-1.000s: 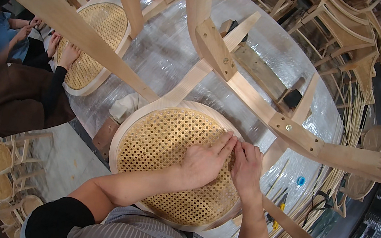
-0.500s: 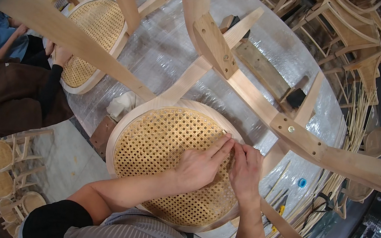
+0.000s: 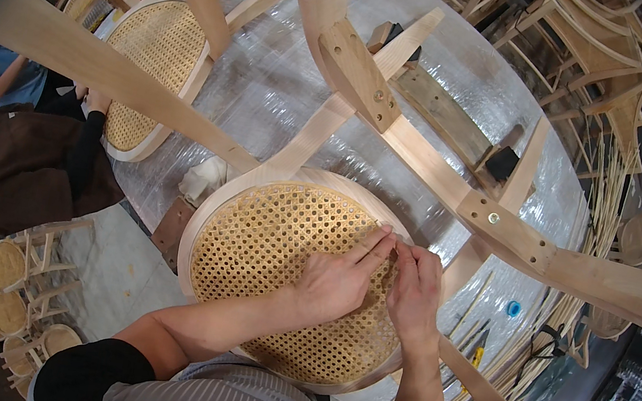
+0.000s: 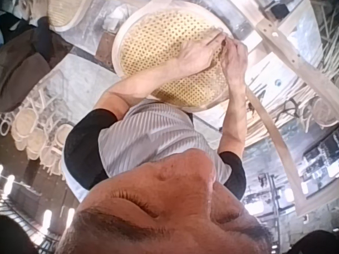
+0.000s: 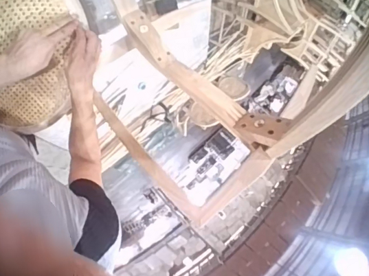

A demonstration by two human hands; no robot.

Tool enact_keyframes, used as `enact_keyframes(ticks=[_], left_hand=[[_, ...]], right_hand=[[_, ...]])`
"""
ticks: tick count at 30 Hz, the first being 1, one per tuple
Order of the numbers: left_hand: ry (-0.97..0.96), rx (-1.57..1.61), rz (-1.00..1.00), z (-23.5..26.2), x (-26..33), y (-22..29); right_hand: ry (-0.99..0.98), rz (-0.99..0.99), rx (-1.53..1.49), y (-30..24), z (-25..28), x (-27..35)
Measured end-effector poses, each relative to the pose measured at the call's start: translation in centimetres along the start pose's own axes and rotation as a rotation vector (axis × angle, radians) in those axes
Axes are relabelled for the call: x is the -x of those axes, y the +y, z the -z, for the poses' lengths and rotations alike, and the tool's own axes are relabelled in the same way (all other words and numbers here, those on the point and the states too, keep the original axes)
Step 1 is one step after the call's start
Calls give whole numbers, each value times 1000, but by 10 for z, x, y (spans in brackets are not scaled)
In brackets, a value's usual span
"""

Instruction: The person weaves cane strips into the seat frame of a wooden chair, using a rubber mallet to tap the strips into place and a utility knife to trim excess material. The process involves inserting strips, securing them, and trimming to fit the frame.

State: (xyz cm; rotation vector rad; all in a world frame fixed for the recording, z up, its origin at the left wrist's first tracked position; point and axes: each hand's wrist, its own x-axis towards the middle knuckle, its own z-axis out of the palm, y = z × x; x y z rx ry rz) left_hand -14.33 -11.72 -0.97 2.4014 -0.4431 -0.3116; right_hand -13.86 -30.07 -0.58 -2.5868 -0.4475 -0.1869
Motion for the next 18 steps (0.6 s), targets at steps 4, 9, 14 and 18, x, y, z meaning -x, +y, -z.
enact_keyframes(ticks=[4, 9, 14, 18], left_hand=[[-16, -5, 33, -1, -2, 0], [-39, -16, 15, 5, -4, -3], [-77, -6, 16, 11, -4, -8], [-33, -18, -17, 12, -4, -10]], right_hand=[[-29, -18, -30, 0, 0, -1], [-15, 23, -15, 2, -2, -4], [-58, 26, 0, 2, -1, -4], [-43, 57, 2, 4, -3, -4]])
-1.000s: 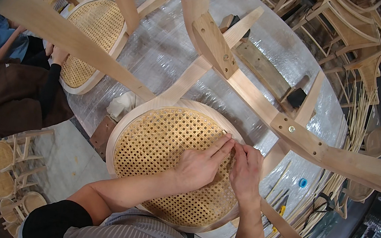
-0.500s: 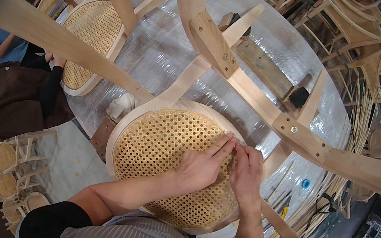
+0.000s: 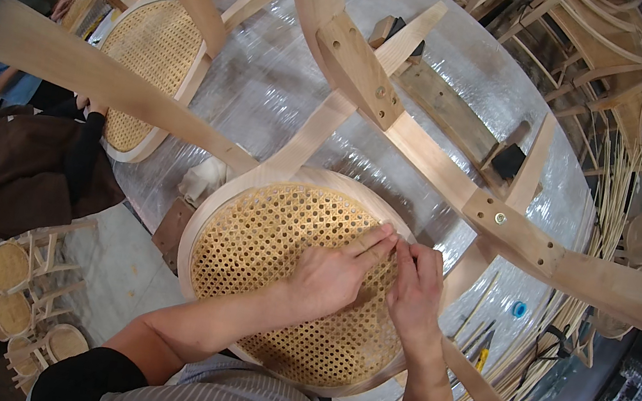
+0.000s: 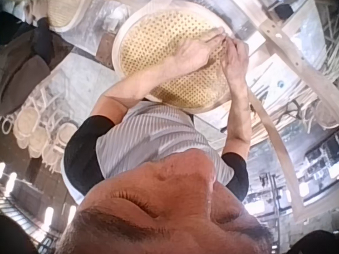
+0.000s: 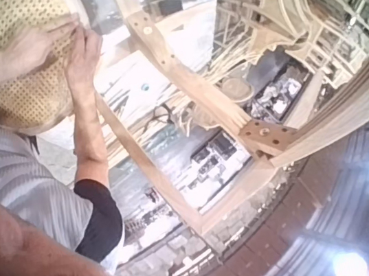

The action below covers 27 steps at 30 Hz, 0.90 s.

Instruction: The person weaves cane strips into the seat frame of a wooden chair, using a rubber mallet to tap the strips into place and a utility knife to trim excess material. The process involves inserting strips, securing them, and trimming to fit the frame.

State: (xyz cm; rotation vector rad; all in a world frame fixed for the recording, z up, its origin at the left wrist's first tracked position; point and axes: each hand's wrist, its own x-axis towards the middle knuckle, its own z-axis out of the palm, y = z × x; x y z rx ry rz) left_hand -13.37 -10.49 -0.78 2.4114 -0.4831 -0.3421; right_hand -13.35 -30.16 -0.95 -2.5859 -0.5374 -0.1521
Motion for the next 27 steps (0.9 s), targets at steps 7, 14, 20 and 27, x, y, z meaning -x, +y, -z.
enact_keyframes(ticks=[7, 14, 20, 27], left_hand=[[-25, -114, 0, -3, 1, 3], [-88, -274, -24, -1, -5, 11], [-370, -484, 268, 13, -8, 35], [-160, -571, 10, -15, -1, 37]], right_hand=[[52, 21, -30, 5, -8, 1], [163, -63, 57, -20, 6, 9], [357, -325, -196, -70, 57, 191], [570, -1157, 149, 2, 85, 432]])
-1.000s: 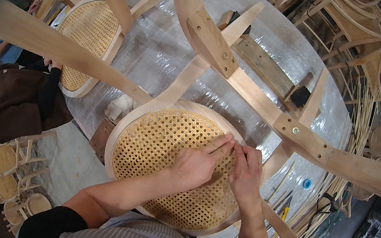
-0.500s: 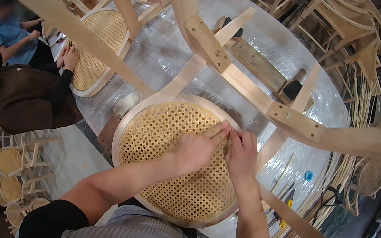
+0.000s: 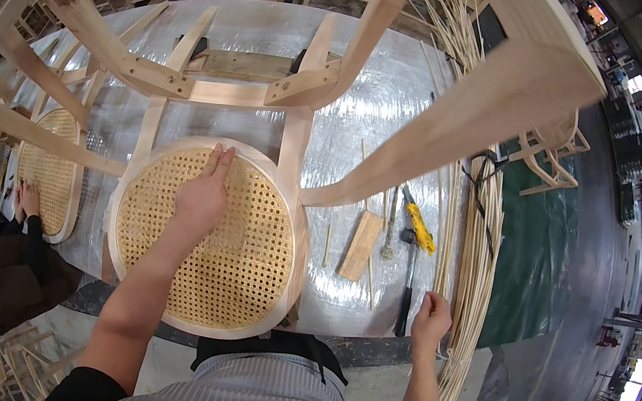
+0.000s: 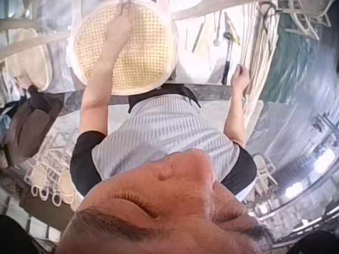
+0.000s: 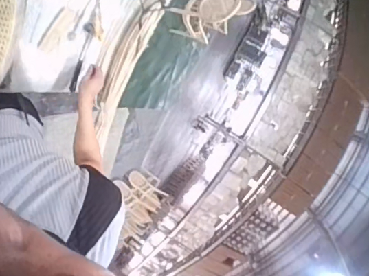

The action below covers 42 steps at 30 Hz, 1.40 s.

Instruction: The person weaves cane strips into the seat frame of a wooden chair, using a rubber mallet to tap the strips into place and a utility knife to trim excess material. The process involves inserting strips, securing them, and trimming to fit the frame.

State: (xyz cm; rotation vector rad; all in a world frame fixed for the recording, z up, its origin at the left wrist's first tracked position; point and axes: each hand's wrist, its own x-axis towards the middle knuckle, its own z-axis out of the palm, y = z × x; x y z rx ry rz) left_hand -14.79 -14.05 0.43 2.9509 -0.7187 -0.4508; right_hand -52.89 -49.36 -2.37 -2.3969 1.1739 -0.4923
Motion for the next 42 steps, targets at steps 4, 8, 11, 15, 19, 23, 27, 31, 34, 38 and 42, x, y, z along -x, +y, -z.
enact_keyframes(ticks=[4, 8, 11, 15, 19, 23, 27, 31, 34, 38, 42], left_hand=[[47, -28, 23, 6, 3, 3], [-35, -51, 84, 12, 10, -6], [40, -41, 47, 9, 10, 6], [72, -71, 59, -4, 7, 12], [167, -86, 56, -13, 11, 1], [196, -92, 43, -19, 5, 13], [246, -45, 31, -24, 3, 7], [217, 29, -17, -17, 5, 5], [66, 39, -21, -4, 8, 26], [445, 48, -78, -38, 10, -4], [241, 17, -76, -31, 3, 31]], right_hand=[[-57, -49, -29, 10, -16, -9], [-245, 21, -82, -24, -48, -9], [-299, 60, -189, -51, -79, 2], [-100, 49, -95, -55, -87, 7], [-120, 15, 179, -14, -68, 21], [-266, -58, 238, 5, -58, 8], [-265, 0, 237, 18, -56, -3], [-339, -181, -22, 22, -22, -34], [-536, -413, -175, 8, 18, -32], [-758, -404, -181, -49, 29, -46], [-777, -473, -200, -45, 61, -30]])
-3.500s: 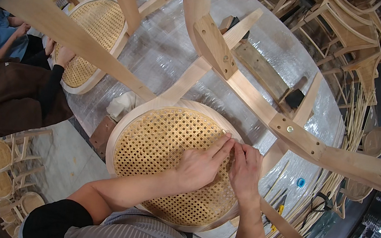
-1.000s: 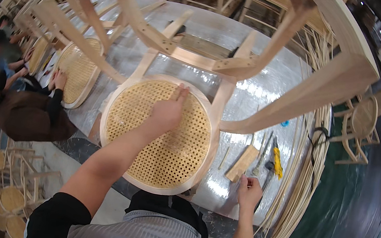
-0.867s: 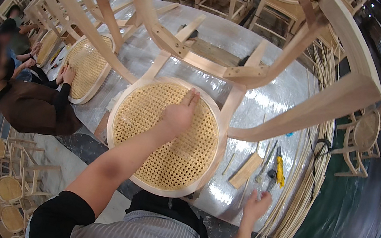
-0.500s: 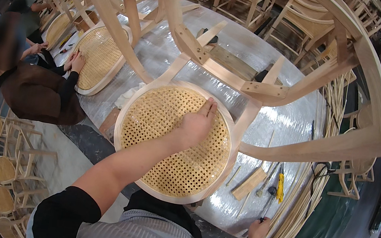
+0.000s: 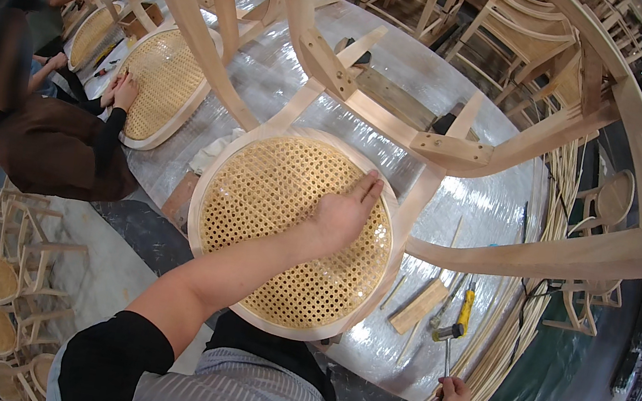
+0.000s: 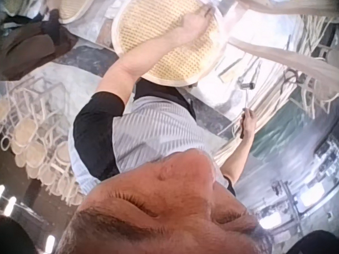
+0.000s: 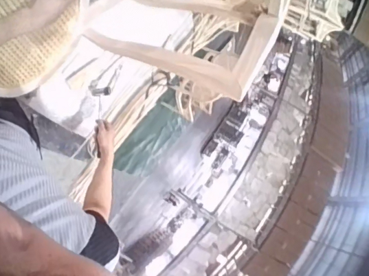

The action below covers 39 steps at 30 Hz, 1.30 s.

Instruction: The person weaves cane strips into the seat frame of a wooden chair, using a rubber mallet to tap the strips into place and a utility knife to trim excess material. The process involves inserting strips, securing them, and trimming to fit the frame.

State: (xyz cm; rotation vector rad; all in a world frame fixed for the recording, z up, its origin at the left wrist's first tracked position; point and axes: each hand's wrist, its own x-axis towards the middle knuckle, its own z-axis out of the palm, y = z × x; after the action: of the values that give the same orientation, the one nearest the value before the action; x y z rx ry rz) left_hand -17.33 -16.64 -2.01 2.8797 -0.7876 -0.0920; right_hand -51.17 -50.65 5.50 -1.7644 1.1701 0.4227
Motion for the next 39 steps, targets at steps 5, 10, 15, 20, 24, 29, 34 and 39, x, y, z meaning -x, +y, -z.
enact_keyframes(ticks=[5, 10, 15, 20, 24, 29, 34, 39], left_hand=[[-46, 80, 14, 11, -1, 4], [134, 170, 21, 5, 16, -42], [271, 185, 273, 35, 30, -94], [705, -23, 445, 45, 80, -189], [784, 101, 582, 26, 106, -217], [388, 439, 727, 24, 106, -219], [333, 439, 718, 27, 107, -220], [375, 429, 721, 25, 105, -222]], right_hand=[[-35, 119, 129, 15, -10, 37], [-200, 448, -156, -47, -67, 63], [-189, 751, -4, -131, -143, 34], [-54, 960, 145, -189, -220, -24], [-7, 962, 232, -212, -245, -39], [24, 941, 367, -226, -257, -34], [90, 937, 373, -234, -259, -26], [69, 881, 512, -245, -261, -19]])
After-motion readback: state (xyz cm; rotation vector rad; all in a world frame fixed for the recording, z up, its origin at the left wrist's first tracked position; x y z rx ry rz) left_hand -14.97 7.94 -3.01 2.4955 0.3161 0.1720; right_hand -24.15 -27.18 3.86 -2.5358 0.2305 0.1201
